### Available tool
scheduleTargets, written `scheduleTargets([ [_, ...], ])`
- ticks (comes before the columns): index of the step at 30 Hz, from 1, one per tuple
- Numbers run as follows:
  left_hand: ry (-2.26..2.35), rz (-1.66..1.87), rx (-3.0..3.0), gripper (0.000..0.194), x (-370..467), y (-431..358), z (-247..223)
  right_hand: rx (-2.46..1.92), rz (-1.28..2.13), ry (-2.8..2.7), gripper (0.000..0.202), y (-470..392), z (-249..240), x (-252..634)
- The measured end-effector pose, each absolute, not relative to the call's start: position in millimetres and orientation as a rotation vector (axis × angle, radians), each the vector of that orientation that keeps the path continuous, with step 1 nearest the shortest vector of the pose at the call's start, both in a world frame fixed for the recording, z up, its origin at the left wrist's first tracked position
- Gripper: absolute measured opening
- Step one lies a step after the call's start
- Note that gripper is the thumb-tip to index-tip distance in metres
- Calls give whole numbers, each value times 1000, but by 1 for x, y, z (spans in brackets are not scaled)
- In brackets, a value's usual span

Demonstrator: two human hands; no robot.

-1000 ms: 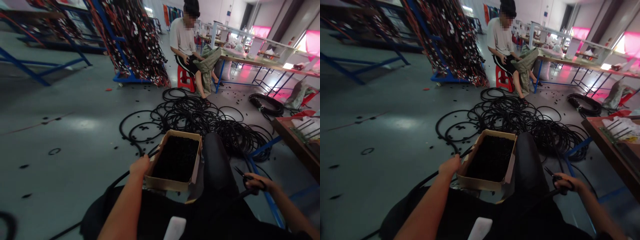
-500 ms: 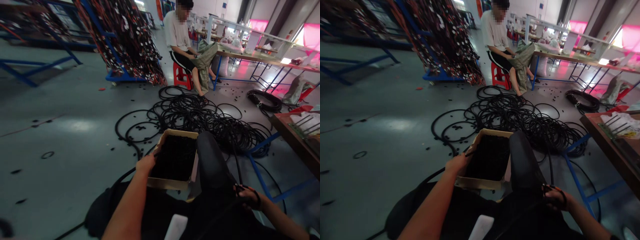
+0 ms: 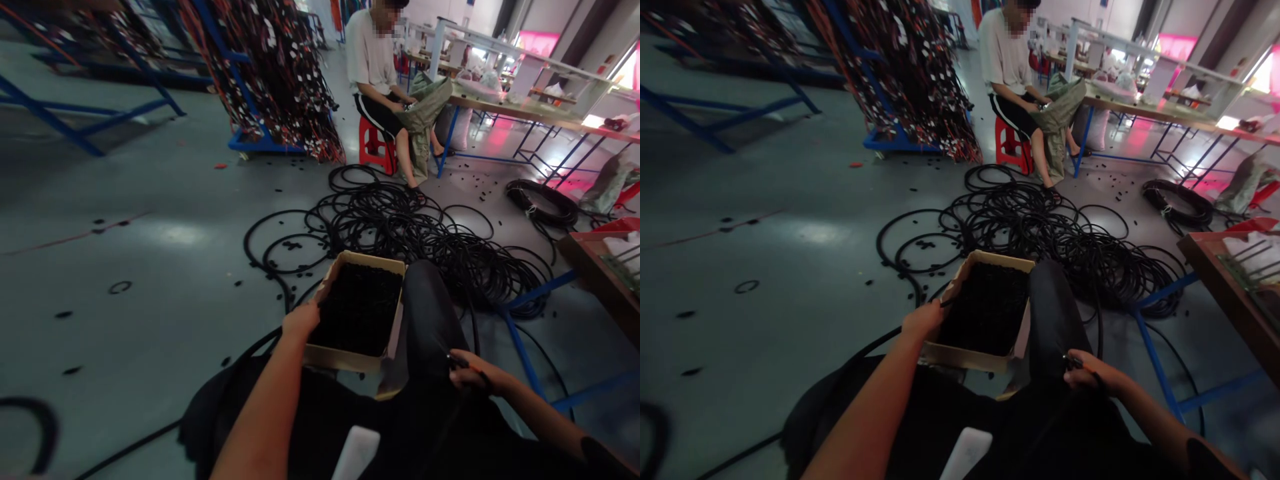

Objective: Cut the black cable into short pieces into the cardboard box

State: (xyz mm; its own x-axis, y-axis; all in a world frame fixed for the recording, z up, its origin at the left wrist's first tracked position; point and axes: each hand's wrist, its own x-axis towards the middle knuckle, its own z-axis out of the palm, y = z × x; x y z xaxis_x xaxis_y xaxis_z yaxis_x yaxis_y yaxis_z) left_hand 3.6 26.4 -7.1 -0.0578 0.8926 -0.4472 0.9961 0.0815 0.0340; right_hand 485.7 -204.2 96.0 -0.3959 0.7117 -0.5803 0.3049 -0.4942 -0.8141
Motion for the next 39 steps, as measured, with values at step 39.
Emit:
scheduleTargets([
  [39, 1977, -165, 1939, 50, 41, 34, 45, -1835, 2064, -2224, 46, -116, 126, 385],
])
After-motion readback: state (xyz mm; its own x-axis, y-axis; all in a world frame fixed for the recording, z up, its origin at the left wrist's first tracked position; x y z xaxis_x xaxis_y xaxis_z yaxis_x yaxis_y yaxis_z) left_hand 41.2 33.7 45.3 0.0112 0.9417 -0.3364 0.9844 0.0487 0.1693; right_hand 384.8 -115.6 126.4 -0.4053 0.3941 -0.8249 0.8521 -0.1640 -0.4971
